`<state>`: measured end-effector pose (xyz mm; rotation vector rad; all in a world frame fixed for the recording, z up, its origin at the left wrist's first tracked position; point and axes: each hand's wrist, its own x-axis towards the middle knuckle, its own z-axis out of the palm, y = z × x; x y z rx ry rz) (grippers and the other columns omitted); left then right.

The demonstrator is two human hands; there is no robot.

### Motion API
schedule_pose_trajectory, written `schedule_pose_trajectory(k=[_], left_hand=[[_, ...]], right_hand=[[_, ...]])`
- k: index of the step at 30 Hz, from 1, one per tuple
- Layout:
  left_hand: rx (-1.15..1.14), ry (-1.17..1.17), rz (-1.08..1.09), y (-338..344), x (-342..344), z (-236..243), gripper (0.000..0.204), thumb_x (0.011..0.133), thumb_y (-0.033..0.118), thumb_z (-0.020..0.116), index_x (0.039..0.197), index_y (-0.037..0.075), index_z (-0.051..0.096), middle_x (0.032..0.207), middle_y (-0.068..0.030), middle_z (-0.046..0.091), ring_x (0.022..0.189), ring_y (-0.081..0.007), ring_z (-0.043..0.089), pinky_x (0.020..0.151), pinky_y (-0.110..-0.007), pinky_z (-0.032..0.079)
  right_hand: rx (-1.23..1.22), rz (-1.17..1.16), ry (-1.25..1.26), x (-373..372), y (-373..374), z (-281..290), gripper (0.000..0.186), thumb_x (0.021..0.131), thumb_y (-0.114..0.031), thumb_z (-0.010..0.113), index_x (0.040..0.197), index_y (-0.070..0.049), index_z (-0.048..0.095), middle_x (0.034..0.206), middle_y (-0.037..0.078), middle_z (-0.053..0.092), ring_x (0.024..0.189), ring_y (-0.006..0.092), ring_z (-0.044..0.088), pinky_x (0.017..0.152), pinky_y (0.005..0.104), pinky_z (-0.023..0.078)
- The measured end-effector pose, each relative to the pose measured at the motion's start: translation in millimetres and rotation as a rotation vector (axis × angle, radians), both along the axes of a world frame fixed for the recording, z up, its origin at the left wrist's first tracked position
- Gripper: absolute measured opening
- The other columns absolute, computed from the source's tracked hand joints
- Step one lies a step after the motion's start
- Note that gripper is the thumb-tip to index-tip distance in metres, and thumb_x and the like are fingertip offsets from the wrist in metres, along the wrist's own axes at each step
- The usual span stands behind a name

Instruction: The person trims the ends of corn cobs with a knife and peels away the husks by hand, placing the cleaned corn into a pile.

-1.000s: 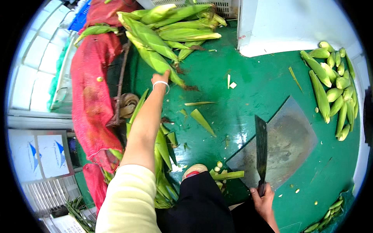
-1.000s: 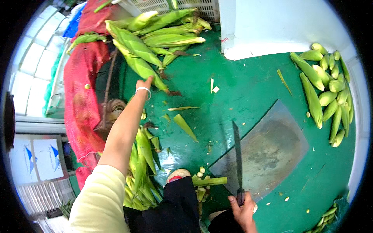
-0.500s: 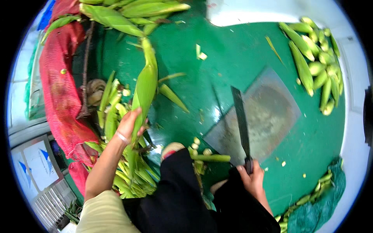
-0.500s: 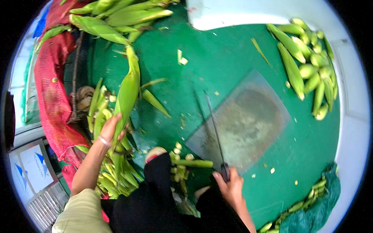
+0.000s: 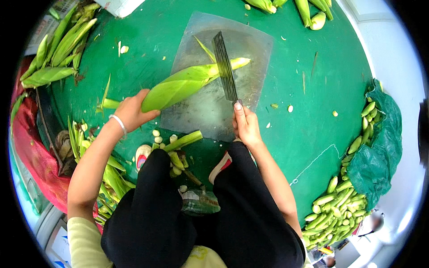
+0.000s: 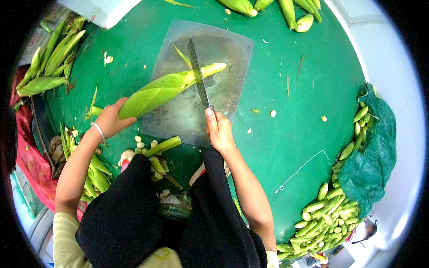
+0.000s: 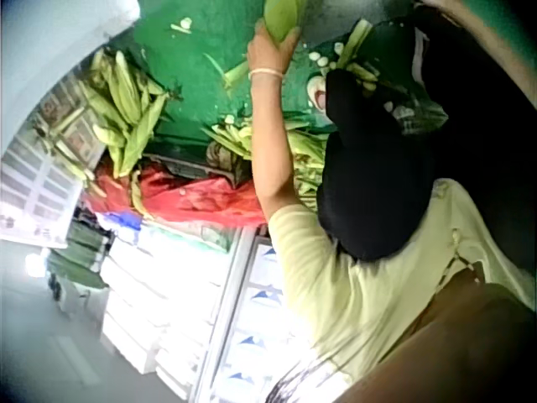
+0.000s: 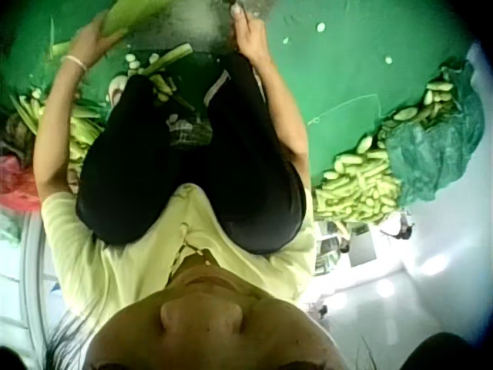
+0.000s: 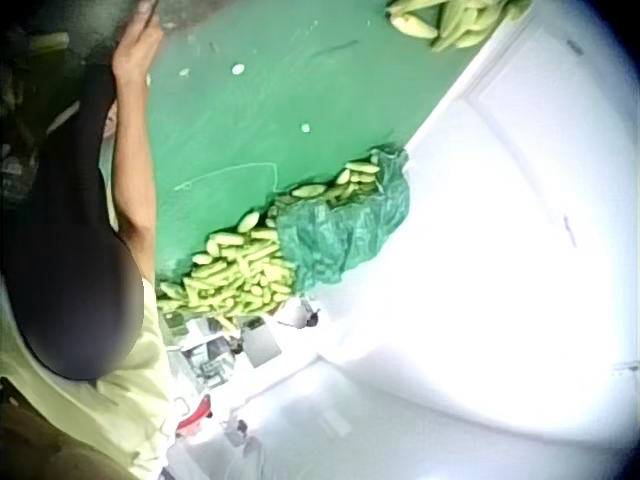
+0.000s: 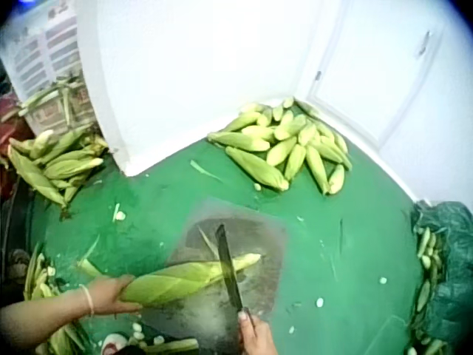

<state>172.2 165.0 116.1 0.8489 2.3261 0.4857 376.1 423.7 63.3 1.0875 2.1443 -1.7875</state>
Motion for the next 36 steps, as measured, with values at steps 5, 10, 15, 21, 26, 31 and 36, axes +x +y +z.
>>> schedule_pose_trajectory(k=[5,10,15,21,26,31,36], left_hand=[[-0.131,-0.070,0.018,6.0,-5.1,11.8,0.059,0.072,0.030,0.069,0.118,0.001,0.046,0.094,-0.0223,0.062,0.088,-0.0376,0.060,0.077,-0.041,0.047],[-0.142,-0.067,-0.040,21.9,-15.5,11.1,0.055,0.072,0.025,0.069,0.117,0.002,0.048,0.092,-0.0190,0.063,0.089,-0.0335,0.061,0.078,-0.038,0.047],[-0.168,-0.506,0.070,5.9,-32.1,4.0,0.051,0.079,0.044,0.061,0.111,0.005,0.051,0.077,-0.0099,0.062,0.052,-0.0173,0.056,0.043,-0.029,0.045],[0.183,-1.475,0.668,-44.6,-12.0,-45.9,0.058,0.090,0.058,0.032,0.113,0.008,0.049,0.070,-0.0102,0.056,0.033,-0.0089,0.043,0.026,-0.018,0.032],[0.235,-1.314,0.703,-121.6,9.2,-4.2,0.062,0.086,0.060,0.039,0.112,0.005,0.050,0.070,-0.0117,0.056,0.033,-0.0109,0.044,0.026,-0.020,0.033],[0.286,-0.947,0.767,-178.8,1.6,75.5,0.073,0.072,0.057,0.065,0.112,-0.001,0.049,0.077,-0.0099,0.060,0.047,-0.0137,0.054,0.037,-0.021,0.042],[0.209,-0.412,0.536,-175.8,-25.3,108.7,0.074,0.069,0.045,0.074,0.119,-0.001,0.047,0.097,-0.0052,0.056,0.086,-0.0142,0.055,0.076,-0.027,0.045]], right_hand=[[0.151,-0.085,0.348,-19.7,0.5,97.1,0.055,0.090,-0.052,0.040,0.073,-0.001,0.050,0.054,0.004,0.049,0.048,0.0135,0.049,0.045,0.0273,0.039],[0.270,0.095,0.100,-26.1,6.8,-2.1,0.056,0.093,-0.046,0.034,0.073,0.001,0.056,0.053,0.014,0.051,0.051,0.0267,0.053,0.053,0.0393,0.044],[0.180,0.117,0.011,-20.4,5.4,-36.0,0.058,0.092,-0.049,0.038,0.073,0.003,0.055,0.051,0.014,0.051,0.052,0.0251,0.055,0.053,0.0385,0.044],[-0.116,-0.003,-0.043,-22.8,1.1,-22.1,0.060,0.090,-0.056,0.038,0.070,0.000,0.049,0.049,0.004,0.045,0.036,0.0134,0.044,0.036,0.0287,0.037],[-0.251,-0.135,-0.026,-18.3,-17.0,-8.0,0.054,0.092,-0.052,0.037,0.068,-0.003,0.046,0.049,0.003,0.043,0.036,0.0116,0.041,0.033,0.0259,0.033],[-0.200,0.306,0.086,35.0,-45.6,-5.4,0.051,0.093,-0.050,0.034,0.069,-0.007,0.047,0.050,0.003,0.044,0.038,0.0136,0.042,0.039,0.0258,0.036],[-0.801,0.137,-0.053,38.7,-49.7,51.9,0.059,0.092,-0.054,0.030,0.061,-0.006,0.042,0.045,0.004,0.040,0.035,0.0140,0.040,0.035,0.0279,0.034]])
